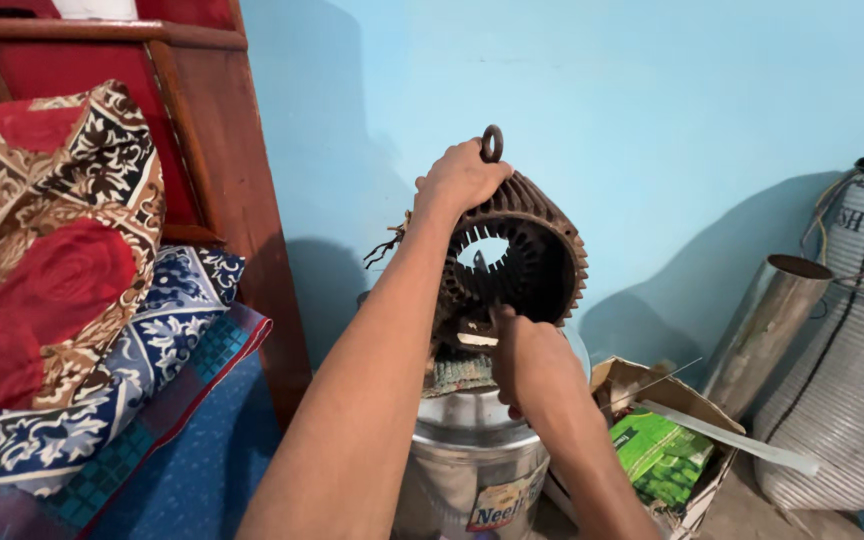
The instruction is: The person holds a rusty electric motor stator housing steady on a metal container and uses a flat file to file the inner slots of the housing, repositioning the file around the slot ring and rotating the housing to reach different sections.
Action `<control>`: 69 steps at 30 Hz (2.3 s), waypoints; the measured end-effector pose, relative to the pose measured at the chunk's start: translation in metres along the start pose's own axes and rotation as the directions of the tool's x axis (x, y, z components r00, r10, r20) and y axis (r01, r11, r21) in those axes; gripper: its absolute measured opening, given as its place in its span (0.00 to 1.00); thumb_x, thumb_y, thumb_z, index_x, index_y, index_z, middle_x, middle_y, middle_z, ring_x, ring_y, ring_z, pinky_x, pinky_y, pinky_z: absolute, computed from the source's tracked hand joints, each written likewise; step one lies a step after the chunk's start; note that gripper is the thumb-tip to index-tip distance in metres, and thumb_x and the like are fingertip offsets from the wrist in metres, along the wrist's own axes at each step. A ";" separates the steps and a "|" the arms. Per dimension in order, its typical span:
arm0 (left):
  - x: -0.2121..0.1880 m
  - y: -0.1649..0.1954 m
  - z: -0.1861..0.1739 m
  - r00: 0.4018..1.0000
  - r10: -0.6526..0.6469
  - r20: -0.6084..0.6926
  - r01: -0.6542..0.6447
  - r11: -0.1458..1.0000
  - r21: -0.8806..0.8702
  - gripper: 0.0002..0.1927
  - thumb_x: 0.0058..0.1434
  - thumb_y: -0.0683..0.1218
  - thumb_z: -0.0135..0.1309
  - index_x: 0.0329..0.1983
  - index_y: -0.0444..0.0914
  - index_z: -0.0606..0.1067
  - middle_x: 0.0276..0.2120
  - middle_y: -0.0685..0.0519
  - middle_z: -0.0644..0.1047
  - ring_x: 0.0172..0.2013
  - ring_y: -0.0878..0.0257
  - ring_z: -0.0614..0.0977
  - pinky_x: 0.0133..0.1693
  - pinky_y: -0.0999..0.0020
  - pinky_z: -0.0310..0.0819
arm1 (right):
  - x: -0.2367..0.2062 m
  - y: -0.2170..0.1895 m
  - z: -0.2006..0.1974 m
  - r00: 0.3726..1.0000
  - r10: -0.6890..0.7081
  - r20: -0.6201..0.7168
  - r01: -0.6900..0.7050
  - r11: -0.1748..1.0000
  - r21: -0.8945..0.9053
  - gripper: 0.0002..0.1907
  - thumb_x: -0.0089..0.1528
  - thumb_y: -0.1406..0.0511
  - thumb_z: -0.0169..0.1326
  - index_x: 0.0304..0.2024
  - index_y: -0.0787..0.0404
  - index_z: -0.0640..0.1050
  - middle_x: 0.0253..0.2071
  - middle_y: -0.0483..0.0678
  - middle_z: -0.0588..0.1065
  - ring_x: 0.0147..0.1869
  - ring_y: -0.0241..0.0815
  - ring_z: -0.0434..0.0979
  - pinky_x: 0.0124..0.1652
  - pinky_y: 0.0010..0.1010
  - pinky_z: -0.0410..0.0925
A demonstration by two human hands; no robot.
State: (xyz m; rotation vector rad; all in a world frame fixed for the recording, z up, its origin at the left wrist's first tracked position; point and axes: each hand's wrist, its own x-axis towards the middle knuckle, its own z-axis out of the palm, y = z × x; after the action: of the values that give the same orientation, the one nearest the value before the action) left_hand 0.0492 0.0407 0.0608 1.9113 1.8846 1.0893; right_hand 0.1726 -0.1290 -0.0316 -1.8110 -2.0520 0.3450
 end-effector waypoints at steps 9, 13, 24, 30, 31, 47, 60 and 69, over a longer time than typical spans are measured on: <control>0.000 0.000 0.000 1.000 0.006 -0.007 -0.006 1.000 0.003 0.26 0.54 0.61 0.55 0.54 0.47 0.77 0.51 0.53 0.81 0.53 0.52 0.81 0.58 0.45 0.65 | 0.067 0.019 0.050 0.997 -0.032 -0.071 0.030 0.999 -0.030 0.10 0.60 0.71 0.48 0.42 0.65 0.77 0.25 0.58 0.81 0.35 0.57 0.84 0.42 0.48 0.76; 0.000 0.000 0.000 1.000 -0.014 0.007 0.014 1.000 0.025 0.25 0.55 0.60 0.54 0.53 0.47 0.77 0.50 0.53 0.82 0.53 0.52 0.82 0.58 0.45 0.66 | 0.073 0.010 0.053 0.953 -0.177 -0.246 0.162 0.984 -0.080 0.08 0.58 0.68 0.54 0.37 0.66 0.79 0.31 0.62 0.79 0.39 0.64 0.81 0.40 0.53 0.73; 0.003 -0.003 0.002 1.000 0.004 -0.031 -0.004 1.000 0.025 0.26 0.54 0.61 0.56 0.54 0.48 0.78 0.54 0.53 0.79 0.56 0.50 0.79 0.58 0.41 0.65 | 0.024 0.018 0.035 1.000 -0.018 0.002 0.015 0.866 0.500 0.15 0.71 0.62 0.41 0.49 0.62 0.76 0.17 0.53 0.76 0.15 0.42 0.76 0.17 0.37 0.68; 0.008 -0.002 0.004 0.999 0.037 -0.014 -0.037 0.999 0.006 0.28 0.54 0.63 0.56 0.54 0.46 0.77 0.53 0.52 0.81 0.55 0.50 0.80 0.59 0.42 0.66 | 0.022 0.042 0.045 0.996 -0.066 -0.063 0.089 0.836 0.541 0.16 0.68 0.65 0.43 0.57 0.56 0.75 0.16 0.51 0.76 0.14 0.43 0.76 0.17 0.35 0.67; 0.008 -0.002 0.004 0.999 0.043 -0.024 -0.042 0.999 0.018 0.28 0.54 0.63 0.57 0.54 0.47 0.77 0.54 0.52 0.80 0.56 0.50 0.79 0.59 0.41 0.63 | 0.021 0.042 0.044 0.992 -0.070 -0.103 0.116 0.830 0.546 0.19 0.68 0.65 0.44 0.61 0.52 0.75 0.16 0.51 0.76 0.14 0.44 0.76 0.18 0.34 0.68; 0.001 0.000 0.001 1.000 0.011 -0.020 -0.010 1.000 0.021 0.24 0.54 0.60 0.55 0.52 0.46 0.78 0.49 0.52 0.82 0.52 0.50 0.81 0.58 0.43 0.65 | 0.023 0.009 0.046 0.911 -0.259 -0.322 0.196 0.957 -0.213 0.15 0.65 0.67 0.43 0.49 0.62 0.78 0.31 0.60 0.80 0.37 0.62 0.81 0.36 0.52 0.73; 0.002 -0.001 0.001 1.000 0.012 -0.024 -0.011 1.000 0.011 0.25 0.53 0.60 0.56 0.51 0.46 0.78 0.49 0.53 0.81 0.52 0.51 0.81 0.58 0.44 0.64 | 0.049 -0.001 0.067 0.953 -0.171 -0.249 0.042 0.892 -0.451 0.18 0.74 0.65 0.38 0.46 0.62 0.81 0.30 0.53 0.80 0.34 0.55 0.85 0.33 0.45 0.77; 0.013 -0.008 0.006 0.999 0.034 -0.039 -0.034 0.999 -0.002 0.26 0.53 0.61 0.56 0.52 0.46 0.78 0.51 0.51 0.82 0.54 0.50 0.81 0.57 0.45 0.67 | 0.047 0.033 0.078 0.938 -0.246 -0.243 0.146 0.919 -0.366 0.16 0.61 0.69 0.47 0.51 0.64 0.76 0.29 0.60 0.79 0.35 0.61 0.83 0.35 0.52 0.74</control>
State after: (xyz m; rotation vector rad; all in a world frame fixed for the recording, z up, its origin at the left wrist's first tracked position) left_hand 0.0457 0.0559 0.0555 1.9417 1.8764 1.1462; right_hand 0.1633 -0.0723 -0.1103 -1.6899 -2.1557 -0.3371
